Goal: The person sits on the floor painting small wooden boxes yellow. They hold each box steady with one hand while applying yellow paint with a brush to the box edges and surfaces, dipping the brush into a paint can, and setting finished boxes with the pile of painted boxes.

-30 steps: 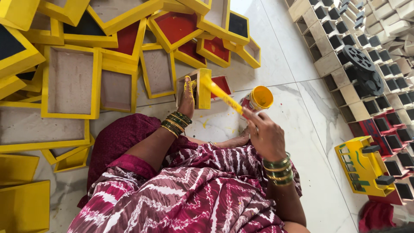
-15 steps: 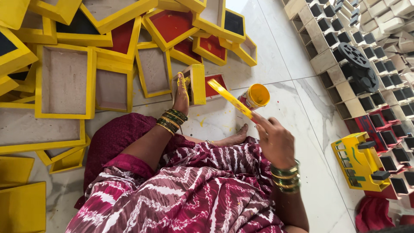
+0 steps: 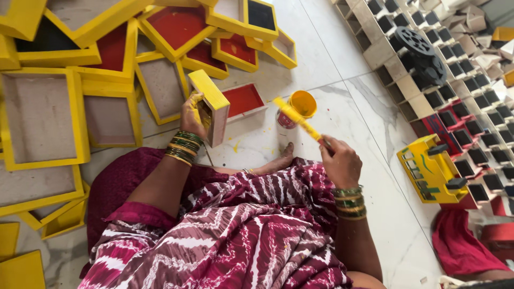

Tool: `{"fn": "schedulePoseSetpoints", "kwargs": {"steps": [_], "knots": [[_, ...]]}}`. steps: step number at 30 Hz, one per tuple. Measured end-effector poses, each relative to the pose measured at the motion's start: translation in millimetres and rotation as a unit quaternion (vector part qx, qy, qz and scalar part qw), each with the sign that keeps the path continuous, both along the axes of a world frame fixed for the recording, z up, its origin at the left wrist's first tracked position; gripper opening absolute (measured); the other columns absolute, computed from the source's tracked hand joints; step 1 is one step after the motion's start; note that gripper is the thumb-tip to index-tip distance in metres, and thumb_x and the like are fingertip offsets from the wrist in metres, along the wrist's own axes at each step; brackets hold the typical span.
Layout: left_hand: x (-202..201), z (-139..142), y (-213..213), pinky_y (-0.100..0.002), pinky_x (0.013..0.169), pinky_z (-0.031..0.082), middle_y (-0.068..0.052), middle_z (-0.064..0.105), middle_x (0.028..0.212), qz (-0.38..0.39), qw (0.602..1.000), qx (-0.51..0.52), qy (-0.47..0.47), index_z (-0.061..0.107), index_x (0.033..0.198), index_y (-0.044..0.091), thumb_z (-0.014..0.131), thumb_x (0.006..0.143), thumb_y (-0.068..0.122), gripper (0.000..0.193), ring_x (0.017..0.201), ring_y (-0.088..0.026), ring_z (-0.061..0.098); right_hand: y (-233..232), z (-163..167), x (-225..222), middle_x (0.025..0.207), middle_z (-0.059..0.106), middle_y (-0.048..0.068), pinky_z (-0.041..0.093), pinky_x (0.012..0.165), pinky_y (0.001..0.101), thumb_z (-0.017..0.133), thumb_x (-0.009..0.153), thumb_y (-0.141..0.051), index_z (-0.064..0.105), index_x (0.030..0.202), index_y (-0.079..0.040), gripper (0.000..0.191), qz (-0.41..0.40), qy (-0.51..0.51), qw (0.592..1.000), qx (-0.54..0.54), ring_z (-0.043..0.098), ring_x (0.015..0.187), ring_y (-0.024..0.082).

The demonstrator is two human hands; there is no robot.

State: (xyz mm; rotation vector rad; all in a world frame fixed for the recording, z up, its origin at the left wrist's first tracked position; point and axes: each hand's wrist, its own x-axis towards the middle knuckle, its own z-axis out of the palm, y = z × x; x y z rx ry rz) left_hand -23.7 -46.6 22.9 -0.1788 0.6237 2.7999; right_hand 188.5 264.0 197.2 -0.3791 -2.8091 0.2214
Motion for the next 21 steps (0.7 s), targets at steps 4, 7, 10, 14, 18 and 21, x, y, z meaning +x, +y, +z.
{"fn": "schedulePoseSetpoints", "kwargs": {"steps": [4, 7, 10, 14, 18, 21], "knots": [[1, -17, 2, -0.036, 0.089, 0.058, -0.005, 0.073, 0.101, -0.034, 0.997, 0.055, -0.04, 0.066, 0.104, 0.011, 0.058, 0.096, 0.012, 0.011, 0.096, -0.021, 0.072, 30, -41, -3, 0.096, 0.073, 0.007, 0.057, 0.07, 0.043, 0.074, 0.09, -0.027, 0.076, 0.122, -0.023, 0.032, -0.09, 0.018, 0.995, 0.041, 0.072, 0.081, 0.029], [3, -25, 6, -0.035, 0.086, 0.058, -0.006, 0.074, 0.099, -0.046, 0.998, 0.023, -0.038, 0.067, 0.103, 0.01, 0.059, 0.097, 0.012, 0.01, 0.093, -0.021, 0.072, 44, -62, -8, 0.095, 0.073, 0.007, 0.058, 0.068, 0.043, 0.074, 0.092, -0.027, 0.076, 0.123, -0.025, 0.032, -0.128, 0.006, 0.989, 0.078, 0.072, 0.079, 0.029], [0, -26, 8, -0.033, 0.083, 0.057, -0.006, 0.074, 0.1, -0.053, 0.997, 0.004, -0.063, 0.067, 0.105, 0.008, 0.061, 0.101, 0.014, 0.01, 0.092, -0.02, 0.071, 54, -77, -18, 0.095, 0.072, 0.007, 0.057, 0.067, 0.043, 0.073, 0.093, -0.026, 0.076, 0.122, -0.025, 0.03, -0.126, 0.009, 0.987, 0.103, 0.072, 0.08, 0.029], [5, -20, 16, -0.033, 0.084, 0.058, -0.006, 0.073, 0.105, -0.035, 0.998, -0.028, -0.035, 0.065, 0.111, 0.008, 0.061, 0.101, 0.017, 0.014, 0.094, -0.018, 0.071, 71, -87, -51, 0.096, 0.073, 0.004, 0.051, 0.086, 0.0451, 0.068, 0.099, -0.03, 0.076, 0.124, -0.028, 0.026, -0.121, -0.046, 0.973, 0.19, 0.069, 0.083, 0.023], [24, -15, 23, -0.027, 0.089, 0.051, -0.004, 0.068, 0.115, 0.007, 0.982, -0.172, 0.076, 0.064, 0.126, 0.004, 0.062, 0.104, 0.019, 0.027, 0.104, -0.012, 0.063, 80, -93, -95, 0.098, 0.072, -0.002, 0.032, 0.109, 0.0535, 0.063, 0.101, -0.032, 0.078, 0.108, -0.035, 0.016, -0.121, -0.063, 0.924, 0.357, 0.063, 0.102, 0.022], [24, -11, 21, -0.029, 0.095, 0.053, -0.006, 0.067, 0.118, 0.04, 0.987, -0.126, 0.089, 0.062, 0.126, 0.0, 0.062, 0.103, 0.019, 0.03, 0.108, -0.014, 0.064, 80, -98, -125, 0.101, 0.071, 0.001, 0.031, 0.11, 0.0559, 0.06, 0.104, -0.032, 0.078, 0.105, -0.03, 0.018, -0.124, -0.08, 0.919, 0.367, 0.06, 0.107, 0.025]]}}
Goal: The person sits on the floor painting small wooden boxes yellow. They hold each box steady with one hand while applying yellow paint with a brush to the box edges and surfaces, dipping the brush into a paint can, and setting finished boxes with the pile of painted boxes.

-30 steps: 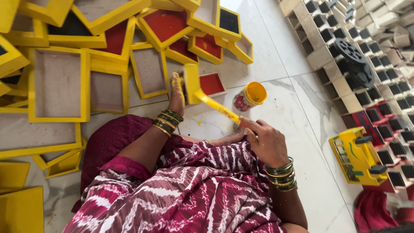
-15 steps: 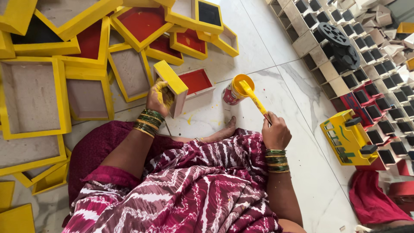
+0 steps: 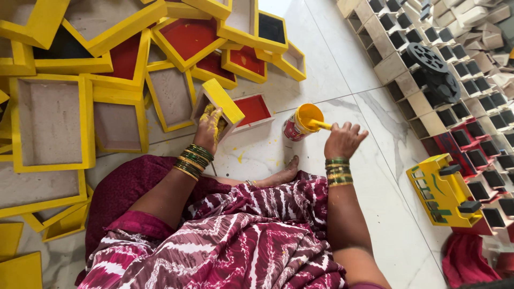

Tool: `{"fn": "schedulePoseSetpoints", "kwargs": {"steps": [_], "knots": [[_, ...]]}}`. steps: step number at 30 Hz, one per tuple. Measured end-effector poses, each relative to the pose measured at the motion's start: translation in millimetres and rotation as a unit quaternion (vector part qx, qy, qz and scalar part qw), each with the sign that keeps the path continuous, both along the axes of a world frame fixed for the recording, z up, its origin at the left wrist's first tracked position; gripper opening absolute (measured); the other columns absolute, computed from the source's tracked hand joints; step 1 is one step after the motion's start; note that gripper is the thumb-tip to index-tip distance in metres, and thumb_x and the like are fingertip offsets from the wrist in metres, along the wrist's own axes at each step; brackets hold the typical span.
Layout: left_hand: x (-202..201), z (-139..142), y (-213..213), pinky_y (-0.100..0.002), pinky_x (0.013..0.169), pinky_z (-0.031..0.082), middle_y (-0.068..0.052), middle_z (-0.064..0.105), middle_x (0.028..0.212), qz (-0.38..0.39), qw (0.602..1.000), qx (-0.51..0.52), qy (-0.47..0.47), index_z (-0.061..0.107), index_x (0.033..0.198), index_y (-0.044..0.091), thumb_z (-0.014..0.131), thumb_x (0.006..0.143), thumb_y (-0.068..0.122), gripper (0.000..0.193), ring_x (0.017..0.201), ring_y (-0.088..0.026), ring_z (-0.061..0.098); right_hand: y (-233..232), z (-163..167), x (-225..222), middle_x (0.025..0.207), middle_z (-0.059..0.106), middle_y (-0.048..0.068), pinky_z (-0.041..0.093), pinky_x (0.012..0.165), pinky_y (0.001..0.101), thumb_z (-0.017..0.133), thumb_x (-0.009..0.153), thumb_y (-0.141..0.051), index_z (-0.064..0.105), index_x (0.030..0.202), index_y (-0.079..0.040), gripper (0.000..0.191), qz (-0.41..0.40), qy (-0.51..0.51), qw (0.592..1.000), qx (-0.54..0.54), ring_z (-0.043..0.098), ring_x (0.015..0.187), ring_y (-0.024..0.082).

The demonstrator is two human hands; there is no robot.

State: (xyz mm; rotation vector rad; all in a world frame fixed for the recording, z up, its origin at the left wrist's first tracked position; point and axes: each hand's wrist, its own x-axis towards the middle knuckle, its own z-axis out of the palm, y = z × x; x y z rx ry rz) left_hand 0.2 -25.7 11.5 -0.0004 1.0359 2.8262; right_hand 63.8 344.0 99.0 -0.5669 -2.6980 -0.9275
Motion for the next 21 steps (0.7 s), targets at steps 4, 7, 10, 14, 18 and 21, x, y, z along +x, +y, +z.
{"fn": "schedulePoseSetpoints", "kwargs": {"steps": [4, 7, 10, 14, 18, 21], "knots": [[-8, -6, -3, -0.03, 0.096, 0.049, -0.005, 0.063, 0.124, 0.009, 0.996, -0.026, -0.085, 0.056, 0.133, 0.002, 0.057, 0.104, 0.022, 0.035, 0.112, -0.012, 0.061, -7, -14, -17, 0.103, 0.07, 0.002, 0.032, 0.109, 0.0566, 0.061, 0.101, -0.024, 0.078, 0.109, -0.027, 0.019, 0.072, 0.044, 0.996, -0.019, 0.06, 0.107, 0.025], [-13, -15, -1, -0.026, 0.106, 0.045, -0.007, 0.062, 0.134, 0.038, 0.997, -0.064, -0.03, 0.054, 0.136, -0.004, 0.055, 0.107, 0.022, 0.039, 0.121, -0.011, 0.058, -9, -22, -16, 0.104, 0.07, 0.004, 0.031, 0.11, 0.0571, 0.061, 0.099, -0.022, 0.078, 0.11, -0.026, 0.021, 0.098, 0.051, 0.992, -0.056, 0.06, 0.107, 0.026], [-14, -20, -2, -0.027, 0.108, 0.043, -0.009, 0.059, 0.136, 0.062, 0.992, -0.105, 0.019, 0.052, 0.139, -0.004, 0.053, 0.108, 0.023, 0.041, 0.125, -0.013, 0.055, -1, -21, -9, 0.103, 0.07, 0.004, 0.03, 0.109, 0.0594, 0.062, 0.099, -0.022, 0.079, 0.113, -0.026, 0.022, 0.093, 0.079, 0.989, -0.079, 0.06, 0.105, 0.026], [-14, -12, -4, -0.027, 0.109, 0.043, -0.009, 0.059, 0.136, 0.08, 0.994, -0.069, 0.02, 0.052, 0.14, -0.004, 0.052, 0.11, 0.023, 0.041, 0.126, -0.014, 0.054, 15, -15, 10, 0.101, 0.07, 0.005, 0.028, 0.11, 0.0619, 0.068, 0.098, -0.022, 0.08, 0.113, -0.025, 0.019, 0.063, 0.152, 0.98, -0.113, 0.059, 0.103, 0.025], [-8, -5, -11, -0.027, 0.106, 0.049, -0.004, 0.066, 0.132, 0.035, 0.999, -0.007, -0.004, 0.057, 0.136, 0.001, 0.056, 0.105, 0.021, 0.036, 0.122, -0.012, 0.063, 24, -11, 36, 0.098, 0.068, 0.003, 0.028, 0.109, 0.06, 0.075, 0.094, -0.02, 0.082, 0.11, -0.025, 0.018, 0.059, 0.199, 0.969, -0.135, 0.057, 0.102, 0.026], [-10, -6, -12, -0.034, 0.089, 0.054, -0.001, 0.068, 0.112, 0.003, 0.99, 0.066, -0.123, 0.061, 0.123, 0.012, 0.066, 0.101, 0.019, 0.024, 0.1, -0.015, 0.068, 28, -9, 51, 0.096, 0.067, 0.001, 0.027, 0.109, 0.0606, 0.077, 0.09, -0.019, 0.082, 0.108, -0.027, 0.019, 0.053, 0.213, 0.963, -0.154, 0.056, 0.101, 0.024]]}}
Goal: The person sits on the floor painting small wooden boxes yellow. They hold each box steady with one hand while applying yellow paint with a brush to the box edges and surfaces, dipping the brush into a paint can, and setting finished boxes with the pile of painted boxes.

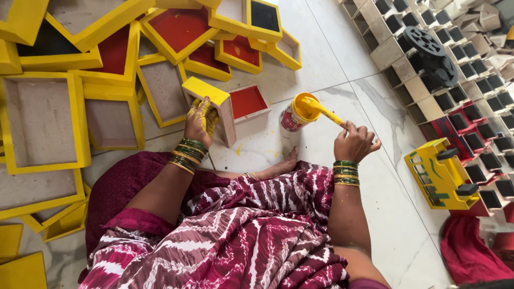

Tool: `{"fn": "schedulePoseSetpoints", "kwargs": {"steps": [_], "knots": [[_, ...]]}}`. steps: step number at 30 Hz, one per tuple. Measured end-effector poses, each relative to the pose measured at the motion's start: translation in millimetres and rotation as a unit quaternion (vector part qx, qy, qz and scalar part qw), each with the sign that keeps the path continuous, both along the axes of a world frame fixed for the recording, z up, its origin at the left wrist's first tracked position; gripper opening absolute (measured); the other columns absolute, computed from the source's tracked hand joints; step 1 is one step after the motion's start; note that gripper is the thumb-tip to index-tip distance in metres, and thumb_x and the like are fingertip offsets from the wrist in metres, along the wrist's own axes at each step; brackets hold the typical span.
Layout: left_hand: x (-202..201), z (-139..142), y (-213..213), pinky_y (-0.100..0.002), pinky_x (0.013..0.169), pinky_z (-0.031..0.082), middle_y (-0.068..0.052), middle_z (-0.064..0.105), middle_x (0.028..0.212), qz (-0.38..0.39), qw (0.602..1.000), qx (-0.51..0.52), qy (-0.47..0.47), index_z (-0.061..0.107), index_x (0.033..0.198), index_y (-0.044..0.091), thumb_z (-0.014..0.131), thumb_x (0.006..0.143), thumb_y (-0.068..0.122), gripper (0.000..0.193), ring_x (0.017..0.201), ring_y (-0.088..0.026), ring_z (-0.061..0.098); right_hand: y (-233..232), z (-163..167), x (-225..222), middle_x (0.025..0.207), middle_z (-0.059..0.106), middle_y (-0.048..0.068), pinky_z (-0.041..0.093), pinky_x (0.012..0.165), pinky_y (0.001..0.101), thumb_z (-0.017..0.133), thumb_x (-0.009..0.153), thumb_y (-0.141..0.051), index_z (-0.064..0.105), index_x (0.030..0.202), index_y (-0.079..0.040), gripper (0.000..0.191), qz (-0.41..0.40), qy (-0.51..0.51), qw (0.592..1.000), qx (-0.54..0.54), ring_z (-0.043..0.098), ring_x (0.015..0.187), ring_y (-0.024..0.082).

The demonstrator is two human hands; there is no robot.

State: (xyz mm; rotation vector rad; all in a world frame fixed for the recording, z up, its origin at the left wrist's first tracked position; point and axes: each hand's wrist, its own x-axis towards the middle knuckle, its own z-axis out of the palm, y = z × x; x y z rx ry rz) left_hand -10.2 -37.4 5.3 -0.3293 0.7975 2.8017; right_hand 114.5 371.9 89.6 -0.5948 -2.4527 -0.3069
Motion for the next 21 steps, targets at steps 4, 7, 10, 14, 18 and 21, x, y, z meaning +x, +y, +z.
{"fn": "schedulePoseSetpoints", "kwargs": {"steps": [4, 7, 10, 14, 18, 21], "knots": [[-3, -6, 2, -0.034, 0.084, 0.054, 0.002, 0.072, 0.107, -0.02, 0.997, 0.07, -0.022, 0.068, 0.116, 0.015, 0.071, 0.101, 0.025, 0.018, 0.094, -0.015, 0.07, 2, -1, 11, 0.095, 0.066, -0.001, 0.026, 0.111, 0.061, 0.078, 0.089, -0.021, 0.082, 0.107, -0.028, 0.02, -0.001, -0.008, 1.0, 0.024, 0.055, 0.102, 0.022], [-3, -4, 2, -0.034, 0.083, 0.054, 0.003, 0.073, 0.104, -0.067, 0.988, 0.11, -0.082, 0.069, 0.112, 0.018, 0.07, 0.098, 0.031, 0.02, 0.093, -0.015, 0.069, 2, -3, 14, 0.096, 0.066, -0.001, 0.026, 0.112, 0.0613, 0.078, 0.089, -0.021, 0.081, 0.108, -0.027, 0.02, -0.005, -0.019, 1.0, 0.02, 0.055, 0.103, 0.022], [1, 3, 3, -0.035, 0.086, 0.055, 0.002, 0.074, 0.106, -0.103, 0.985, 0.118, -0.072, 0.069, 0.111, 0.017, 0.067, 0.094, 0.034, 0.024, 0.096, -0.016, 0.071, 2, -4, 15, 0.097, 0.069, 0.0, 0.024, 0.112, 0.0644, 0.077, 0.091, -0.021, 0.081, 0.107, -0.027, 0.018, -0.012, -0.029, 1.0, 0.003, 0.058, 0.103, 0.024], [10, 14, 4, -0.033, 0.091, 0.053, 0.001, 0.073, 0.112, -0.084, 0.991, 0.102, 0.022, 0.068, 0.118, 0.013, 0.068, 0.098, 0.021, 0.022, 0.103, -0.015, 0.069, 4, -7, 13, 0.1, 0.073, 0.002, 0.023, 0.113, 0.0687, 0.074, 0.089, -0.021, 0.079, 0.103, -0.023, 0.015, -0.037, -0.104, 0.993, -0.035, 0.066, 0.1, 0.025], [16, 24, 4, -0.029, 0.084, 0.05, 0.003, 0.07, 0.106, -0.072, 0.988, 0.105, 0.084, 0.067, 0.129, 0.011, 0.068, 0.102, 0.011, 0.027, 0.096, -0.011, 0.065, 7, -8, 8, 0.106, 0.073, 0.011, 0.049, 0.093, 0.055, 0.068, 0.09, -0.023, 0.071, 0.11, -0.015, 0.022, -0.049, -0.147, 0.968, -0.197, 0.069, 0.1, 0.034], [15, 28, 4, -0.028, 0.088, 0.051, 0.001, 0.071, 0.106, -0.07, 0.98, 0.153, 0.108, 0.066, 0.127, 0.007, 0.066, 0.1, 0.008, 0.027, 0.099, -0.011, 0.066, 7, -5, 6, 0.101, 0.075, 0.017, 0.055, 0.085, 0.0497, 0.066, 0.091, -0.029, 0.07, 0.118, -0.017, 0.029, -0.081, -0.16, 0.947, -0.267, 0.071, 0.097, 0.038]]}}
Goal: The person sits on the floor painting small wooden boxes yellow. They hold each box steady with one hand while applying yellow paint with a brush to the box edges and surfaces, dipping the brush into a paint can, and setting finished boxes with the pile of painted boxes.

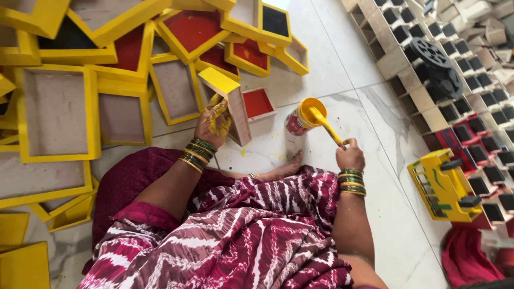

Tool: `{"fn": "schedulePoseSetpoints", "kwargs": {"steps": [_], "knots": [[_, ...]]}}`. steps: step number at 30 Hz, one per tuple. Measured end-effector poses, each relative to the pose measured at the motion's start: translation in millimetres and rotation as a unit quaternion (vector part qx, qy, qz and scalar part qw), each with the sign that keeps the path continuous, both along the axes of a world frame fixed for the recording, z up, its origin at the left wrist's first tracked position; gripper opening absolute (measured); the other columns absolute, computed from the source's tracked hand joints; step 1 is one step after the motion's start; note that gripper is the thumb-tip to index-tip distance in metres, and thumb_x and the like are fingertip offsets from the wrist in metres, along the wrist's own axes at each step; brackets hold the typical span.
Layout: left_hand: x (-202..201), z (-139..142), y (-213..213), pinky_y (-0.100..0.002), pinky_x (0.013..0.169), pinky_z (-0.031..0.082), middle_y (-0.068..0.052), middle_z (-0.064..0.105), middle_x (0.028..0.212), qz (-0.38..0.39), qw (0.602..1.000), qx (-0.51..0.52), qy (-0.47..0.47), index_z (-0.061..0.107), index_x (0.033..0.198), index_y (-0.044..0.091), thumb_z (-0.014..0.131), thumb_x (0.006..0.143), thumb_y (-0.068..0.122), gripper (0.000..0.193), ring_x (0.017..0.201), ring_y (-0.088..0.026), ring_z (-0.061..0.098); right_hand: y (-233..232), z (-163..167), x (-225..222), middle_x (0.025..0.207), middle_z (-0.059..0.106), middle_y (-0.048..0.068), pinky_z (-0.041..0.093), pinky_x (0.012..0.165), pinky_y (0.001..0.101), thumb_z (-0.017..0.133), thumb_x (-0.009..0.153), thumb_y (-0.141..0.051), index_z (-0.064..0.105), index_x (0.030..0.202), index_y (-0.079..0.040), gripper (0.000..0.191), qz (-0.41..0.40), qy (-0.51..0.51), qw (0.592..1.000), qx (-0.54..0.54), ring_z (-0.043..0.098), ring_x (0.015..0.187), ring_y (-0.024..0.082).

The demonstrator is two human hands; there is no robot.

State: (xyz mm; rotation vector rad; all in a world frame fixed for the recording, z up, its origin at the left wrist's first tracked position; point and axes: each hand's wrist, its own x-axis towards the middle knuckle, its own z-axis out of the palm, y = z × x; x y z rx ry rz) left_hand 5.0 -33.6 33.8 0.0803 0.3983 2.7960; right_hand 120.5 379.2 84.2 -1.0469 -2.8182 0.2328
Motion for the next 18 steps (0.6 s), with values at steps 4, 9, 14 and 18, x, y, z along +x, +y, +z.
{"fn": "schedulePoseSetpoints", "kwargs": {"steps": [4, 9, 14, 18], "knots": [[-1, -3, 0, -0.029, 0.085, 0.051, 0.002, 0.07, 0.103, 0.002, 1.0, -0.022, -0.007, 0.065, 0.124, 0.009, 0.067, 0.098, 0.004, 0.027, 0.097, -0.011, 0.065, -2, 3, 1, 0.098, 0.077, 0.013, 0.056, 0.083, 0.0489, 0.064, 0.09, -0.029, 0.076, 0.116, -0.025, 0.028, -0.001, -0.001, 1.0, 0.015, 0.072, 0.095, 0.035], [-2, -14, 2, -0.032, 0.096, 0.051, -0.001, 0.071, 0.108, -0.021, 0.999, 0.05, -0.005, 0.067, 0.124, 0.011, 0.07, 0.092, 0.007, 0.032, 0.104, -0.015, 0.065, 4, -1, 2, 0.097, 0.077, 0.01, 0.056, 0.082, 0.0479, 0.068, 0.089, -0.038, 0.079, 0.114, -0.028, 0.029, -0.006, 0.031, 0.999, -0.018, 0.072, 0.091, 0.034], [-5, -7, 1, -0.04, 0.104, 0.047, -0.005, 0.071, 0.117, 0.008, 0.991, 0.131, -0.035, 0.064, 0.123, 0.011, 0.069, 0.099, 0.028, 0.03, 0.113, -0.022, 0.064, 19, -8, 3, 0.082, 0.072, 0.013, 0.052, 0.065, 0.0355, 0.073, 0.091, -0.028, 0.078, 0.119, -0.014, 0.032, 0.012, 0.117, 0.978, -0.17, 0.065, 0.07, 0.021], [-4, 2, -1, -0.038, 0.109, 0.044, -0.005, 0.069, 0.126, -0.006, 0.99, 0.139, -0.022, 0.062, 0.133, 0.01, 0.061, 0.097, 0.044, 0.05, 0.119, -0.021, 0.062, 16, -12, -4, 0.079, 0.066, 0.005, 0.049, 0.054, 0.0239, 0.07, 0.091, -0.013, 0.072, 0.124, -0.003, 0.034, 0.044, 0.227, 0.919, -0.32, 0.059, 0.064, 0.007]]}}
